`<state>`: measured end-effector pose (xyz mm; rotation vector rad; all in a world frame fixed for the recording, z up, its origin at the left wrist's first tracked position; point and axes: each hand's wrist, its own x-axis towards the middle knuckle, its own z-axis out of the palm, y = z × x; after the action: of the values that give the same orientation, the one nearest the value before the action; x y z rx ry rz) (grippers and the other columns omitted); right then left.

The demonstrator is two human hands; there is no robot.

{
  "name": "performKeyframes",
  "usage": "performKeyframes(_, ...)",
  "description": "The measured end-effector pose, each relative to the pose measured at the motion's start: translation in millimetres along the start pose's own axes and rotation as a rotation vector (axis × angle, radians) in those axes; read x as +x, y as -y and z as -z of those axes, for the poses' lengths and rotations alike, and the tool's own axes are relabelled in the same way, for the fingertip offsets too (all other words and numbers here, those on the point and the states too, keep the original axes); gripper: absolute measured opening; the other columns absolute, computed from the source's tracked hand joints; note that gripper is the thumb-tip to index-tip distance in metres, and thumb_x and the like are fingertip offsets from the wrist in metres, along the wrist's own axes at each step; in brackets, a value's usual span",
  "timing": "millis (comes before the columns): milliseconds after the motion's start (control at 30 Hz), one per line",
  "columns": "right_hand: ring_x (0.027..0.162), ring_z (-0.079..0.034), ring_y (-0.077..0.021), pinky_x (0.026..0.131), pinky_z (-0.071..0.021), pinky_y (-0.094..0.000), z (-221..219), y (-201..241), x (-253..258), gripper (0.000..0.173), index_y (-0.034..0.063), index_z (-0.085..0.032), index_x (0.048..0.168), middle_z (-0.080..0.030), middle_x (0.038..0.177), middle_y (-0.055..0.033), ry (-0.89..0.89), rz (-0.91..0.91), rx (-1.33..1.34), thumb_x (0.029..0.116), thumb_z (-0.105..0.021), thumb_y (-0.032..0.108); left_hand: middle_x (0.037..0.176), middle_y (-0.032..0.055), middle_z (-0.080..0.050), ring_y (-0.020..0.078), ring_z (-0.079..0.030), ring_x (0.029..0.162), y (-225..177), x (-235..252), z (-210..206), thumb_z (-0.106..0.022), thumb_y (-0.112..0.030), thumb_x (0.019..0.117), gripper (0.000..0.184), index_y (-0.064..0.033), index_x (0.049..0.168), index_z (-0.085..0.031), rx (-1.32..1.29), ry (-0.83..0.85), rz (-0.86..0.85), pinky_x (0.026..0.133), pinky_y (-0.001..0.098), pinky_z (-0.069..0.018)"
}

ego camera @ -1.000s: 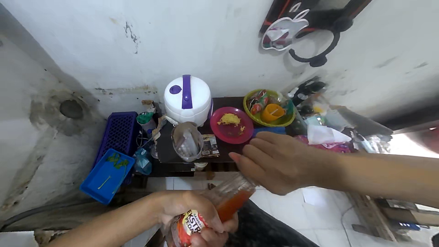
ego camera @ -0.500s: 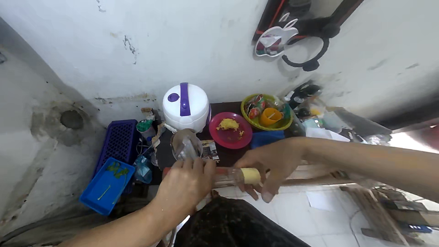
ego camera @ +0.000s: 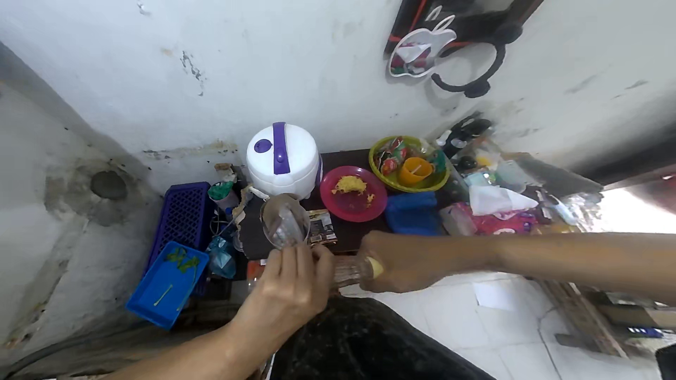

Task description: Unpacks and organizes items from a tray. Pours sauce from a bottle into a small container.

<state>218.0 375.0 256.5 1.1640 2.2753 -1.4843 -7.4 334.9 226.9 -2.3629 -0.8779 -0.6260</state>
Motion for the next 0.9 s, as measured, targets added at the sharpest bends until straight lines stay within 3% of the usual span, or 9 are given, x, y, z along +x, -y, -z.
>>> performKeyframes(100,0.063,-0.057,-0.0281,0.06,-0.0437,-0.0455,0.3,14.6,-18.1,0.022,-0.0066,-0.064,0.079,-0.057,0.066,-0.0151,-0.108,0.06,-0.227,0.0915,-0.069,0.011,0.063,0.0088,-0.058,0.023,-0.058,0.052,-3.0,-1.8,12.3,-0.053,-0.009,0.0934,0.019,-0.0028,0.087,-0.07,-0.04,0.067,0.058,0.048,0.0309,-0.0415)
performKeyframes(167,0.063,-0.061,-0.0361,0.057,-0.0458,-0.0515,-8.7,17.9,-28.0,0.02,-0.0063,-0.065,0.077,-0.059,0.064,-0.0185,-0.238,0.12,-0.366,0.0849,-0.073,0.01,0.063,0.0085,-0.058,0.0226,-0.059,0.052,-6.0,-2.8,20.2,-0.057,-0.013,0.0887,0.015,-0.0034,0.087,-0.069,-0.081,0.116,0.075,0.047,0.0306,-0.0416)
performKeyframes(267,0.058,-0.063,-0.0383,0.052,-0.0457,-0.0508,-17.8,18.0,-34.1,0.021,-0.004,-0.062,0.073,-0.058,0.06,-0.0179,-0.394,0.184,-0.559,0.0784,-0.077,0.01,0.059,0.0073,-0.056,0.022,-0.059,0.048,-6.0,-1.8,23.7,-0.065,-0.02,0.0794,0.017,-0.0039,0.084,-0.068,-0.184,0.191,0.103,0.042,0.0302,-0.0411)
performKeyframes(367,0.046,-0.058,-0.0305,0.042,-0.0413,-0.0419,-28.0,7.8,-32.7,0.024,0.0003,-0.06,0.068,-0.052,0.052,-0.0117,-0.639,0.321,-0.75,0.0654,-0.08,0.013,0.058,0.0055,-0.057,0.0209,-0.06,0.046,-3.6,0.5,26.4,-0.073,-0.027,0.0681,0.027,-0.005,0.084,-0.069,-0.344,0.281,0.146,0.039,0.0318,-0.0428)
performKeyframes(433,0.041,-0.054,-0.0257,0.037,-0.037,-0.0371,-32.2,1.7,-31.3,0.023,0.0024,-0.057,0.065,-0.048,0.049,-0.0085,-0.756,0.389,-0.845,0.0636,-0.076,0.015,0.059,0.0052,-0.058,0.0213,-0.062,0.047,-2.1,2.0,29.8,-0.078,-0.029,0.0624,0.034,-0.0058,0.085,-0.069,-0.461,0.359,0.173,0.038,0.0343,-0.0448)
performKeyframes(533,0.039,-0.051,-0.0235,0.036,-0.0342,-0.0341,-35.3,-1.6,-30.9,0.019,0.0036,-0.054,0.064,-0.046,0.049,-0.007,-0.851,0.426,-0.949,0.0695,-0.068,0.014,0.059,0.0062,-0.06,0.0231,-0.063,0.05,3.0,7.6,36.0,-0.079,-0.024,0.0644,0.033,-0.0048,0.09,-0.07,-0.674,0.524,0.23,0.042,0.0379,-0.0473)
performKeyframes(667,0.041,-0.052,-0.0231,0.039,-0.0363,-0.0324,-34.9,-0.7,-32.9,0.016,0.0021,-0.054,0.066,-0.049,0.051,-0.0081,-0.92,0.446,-1.075,0.0809,-0.057,0.008,0.067,0.0087,-0.063,0.0194,-0.061,0.057,17.8,21.6,39.2,-0.076,-0.018,0.0776,0.025,-0.0021,0.095,-0.069,-1.052,0.851,0.321,0.049,0.0347,-0.0467)
performKeyframes(767,0.042,-0.05,-0.0212,0.04,-0.0355,-0.0308,-33.5,0.1,-35.6,0.024,0.0009,-0.055,0.068,-0.048,0.051,-0.0078,-0.942,0.471,-1.188,0.0907,-0.047,0.002,0.073,0.0024,-0.062,0.0058,-0.057,0.062,29.3,33.4,35.6,-0.075,-0.012,0.0834,0.022,-0.0016,0.1,-0.067,-1.371,1.169,0.405,0.055,0.0227,-0.0446)
performKeyframes(900,0.041,-0.046,-0.0193,0.04,-0.0324,-0.03,-31.0,1.6,-37.5,0.03,0.0002,-0.056,0.069,-0.046,0.051,-0.0062,-0.984,0.525,-1.276,0.0952,-0.041,0.0,0.065,-0.0116,-0.06,-0.0046,-0.056,0.054,32.7,30.1,19.8,-0.063,-0.005,0.0838,0.011,-0.0141,0.09,-0.061,-1.778,1.422,0.449,0.051,0.0128,-0.0473)
